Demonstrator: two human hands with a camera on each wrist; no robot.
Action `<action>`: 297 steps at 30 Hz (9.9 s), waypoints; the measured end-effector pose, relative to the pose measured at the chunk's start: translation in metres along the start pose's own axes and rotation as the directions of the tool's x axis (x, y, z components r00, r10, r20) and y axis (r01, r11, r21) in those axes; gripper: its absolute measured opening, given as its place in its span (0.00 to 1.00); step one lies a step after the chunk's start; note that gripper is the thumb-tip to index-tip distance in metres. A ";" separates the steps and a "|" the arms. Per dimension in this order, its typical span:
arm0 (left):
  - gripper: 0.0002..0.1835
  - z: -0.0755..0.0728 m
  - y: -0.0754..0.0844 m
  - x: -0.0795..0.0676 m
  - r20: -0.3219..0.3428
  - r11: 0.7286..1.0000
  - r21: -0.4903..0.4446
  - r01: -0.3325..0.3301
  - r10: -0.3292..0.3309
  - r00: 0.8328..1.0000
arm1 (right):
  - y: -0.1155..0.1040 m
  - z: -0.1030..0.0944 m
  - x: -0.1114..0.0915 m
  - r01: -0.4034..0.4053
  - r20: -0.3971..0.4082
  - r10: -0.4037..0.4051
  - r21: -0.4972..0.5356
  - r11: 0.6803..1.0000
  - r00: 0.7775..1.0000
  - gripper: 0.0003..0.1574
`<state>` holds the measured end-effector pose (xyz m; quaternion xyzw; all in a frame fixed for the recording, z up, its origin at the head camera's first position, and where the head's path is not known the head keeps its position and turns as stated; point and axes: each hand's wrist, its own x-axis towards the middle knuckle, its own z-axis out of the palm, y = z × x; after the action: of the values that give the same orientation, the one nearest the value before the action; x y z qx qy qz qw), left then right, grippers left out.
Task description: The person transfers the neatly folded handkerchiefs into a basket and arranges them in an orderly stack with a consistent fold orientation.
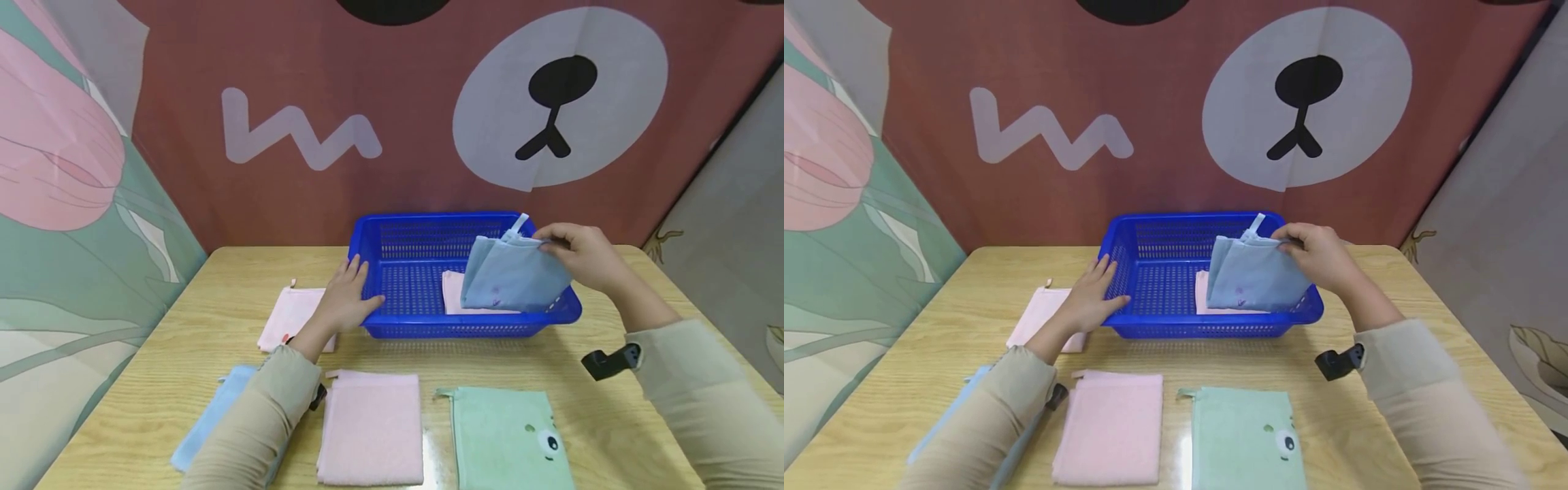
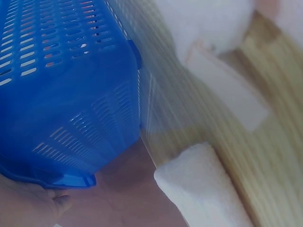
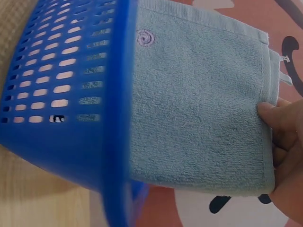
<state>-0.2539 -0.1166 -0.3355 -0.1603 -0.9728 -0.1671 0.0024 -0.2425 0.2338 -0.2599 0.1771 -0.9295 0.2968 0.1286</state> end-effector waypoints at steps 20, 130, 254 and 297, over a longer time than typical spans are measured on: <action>0.40 0.000 -0.002 0.001 -0.005 1.000 0.002 -0.006 0.006 1.000 | 0.008 0.026 0.007 0.066 0.117 -0.066 0.004 0.998 0.991 0.10; 0.40 -0.002 0.000 0.006 0.025 0.998 0.055 0.001 -0.002 1.000 | 0.032 0.055 0.026 -0.357 0.317 0.247 0.363 0.861 0.916 0.27; 0.40 -0.003 0.001 0.004 0.041 0.999 0.033 0.008 -0.009 0.999 | -0.002 0.104 -0.085 -0.060 0.695 0.057 -0.020 0.998 0.717 0.12; 0.40 -0.004 0.001 0.004 0.037 1.000 0.019 0.002 -0.003 0.999 | 0.014 0.082 -0.080 0.010 0.742 -0.168 0.212 0.977 0.650 0.08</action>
<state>-0.2579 -0.1161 -0.3312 -0.1620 -0.9744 -0.1550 -0.0142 -0.1866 0.2155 -0.3597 0.3412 -0.8562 0.2763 -0.2724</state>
